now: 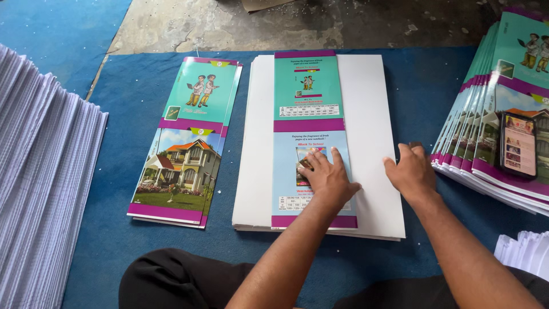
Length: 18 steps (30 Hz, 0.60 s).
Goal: The person folds a printed cover sheet over a stack of white paper, presses the fold with a wooden tool, and places the finished booklet aside. The person repeats this process for multiple booklets.
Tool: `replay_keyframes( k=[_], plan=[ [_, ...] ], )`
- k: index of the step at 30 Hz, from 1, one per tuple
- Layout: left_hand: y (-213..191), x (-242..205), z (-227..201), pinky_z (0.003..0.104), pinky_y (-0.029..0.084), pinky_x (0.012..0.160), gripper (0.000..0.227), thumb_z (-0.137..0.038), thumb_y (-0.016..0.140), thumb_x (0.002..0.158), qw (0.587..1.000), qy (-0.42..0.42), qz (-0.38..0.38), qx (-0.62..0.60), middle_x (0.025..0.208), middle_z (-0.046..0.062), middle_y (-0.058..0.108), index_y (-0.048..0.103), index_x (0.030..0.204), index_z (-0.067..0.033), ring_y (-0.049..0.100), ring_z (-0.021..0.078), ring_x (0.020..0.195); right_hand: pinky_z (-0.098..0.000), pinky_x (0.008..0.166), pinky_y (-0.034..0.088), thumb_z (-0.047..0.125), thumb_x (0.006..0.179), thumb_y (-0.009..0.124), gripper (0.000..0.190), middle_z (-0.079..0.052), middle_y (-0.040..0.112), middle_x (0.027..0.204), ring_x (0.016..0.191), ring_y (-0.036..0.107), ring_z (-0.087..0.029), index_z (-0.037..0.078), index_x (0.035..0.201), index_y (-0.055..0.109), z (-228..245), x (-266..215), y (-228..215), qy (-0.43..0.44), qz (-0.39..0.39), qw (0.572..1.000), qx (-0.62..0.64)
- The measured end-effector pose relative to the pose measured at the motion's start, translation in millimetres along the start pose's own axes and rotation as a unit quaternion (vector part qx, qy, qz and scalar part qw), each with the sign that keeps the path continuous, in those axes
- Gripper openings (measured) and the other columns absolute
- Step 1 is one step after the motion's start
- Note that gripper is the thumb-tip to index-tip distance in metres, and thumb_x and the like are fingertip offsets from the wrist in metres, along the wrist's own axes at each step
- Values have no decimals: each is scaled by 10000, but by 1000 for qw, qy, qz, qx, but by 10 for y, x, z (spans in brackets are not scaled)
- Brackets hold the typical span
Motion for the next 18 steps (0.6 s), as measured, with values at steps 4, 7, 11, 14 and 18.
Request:
replay_keyframes(
  k=[4,7,11,14,18],
  plan=[
    [-14,15,0,784,104,1125,1153,-397,834,720,999,-11,-2,-41,1596,412,158,179,1602,-47,53,563,1516,-501,1028,487,506,872,722,723,-284,630,1307,1232,600,-418,-4,1370,608,37,34,59,33,77,996,-29],
    [-32,39,31,784,97,1123,1139,-308,813,711,998,-31,3,-56,1596,417,128,150,1594,-27,29,594,1503,-492,1028,504,515,878,708,675,-279,698,1219,1180,651,-411,5,1316,657,11,35,79,43,104,994,-11],
    [-62,57,153,740,213,1123,1160,-277,796,713,996,-49,-23,-64,1571,420,168,112,1594,40,115,624,1468,-492,959,535,484,858,707,651,-273,717,1169,1099,689,-416,0,1290,659,-6,17,96,44,101,993,45],
    [-85,118,355,625,416,1035,1067,-258,754,734,991,-39,-85,-95,1481,426,336,177,1557,101,379,604,1321,-493,978,526,495,875,691,613,-259,732,1162,1098,692,-417,14,1254,685,-24,8,95,34,104,994,28],
    [-173,239,748,515,572,895,713,-222,644,855,985,2,-145,-93,1047,363,696,452,1413,178,713,479,987,-496,978,523,490,885,687,607,-275,731,1152,1093,691,-429,11,1257,683,-19,1,90,27,101,994,39]
  ],
)
Point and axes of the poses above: each hand's wrist, its own x-axis towards the middle knuckle, its own y-axis out of the palm, z = x × y, the point moved 1 cm from there along x, towards the middle knuckle
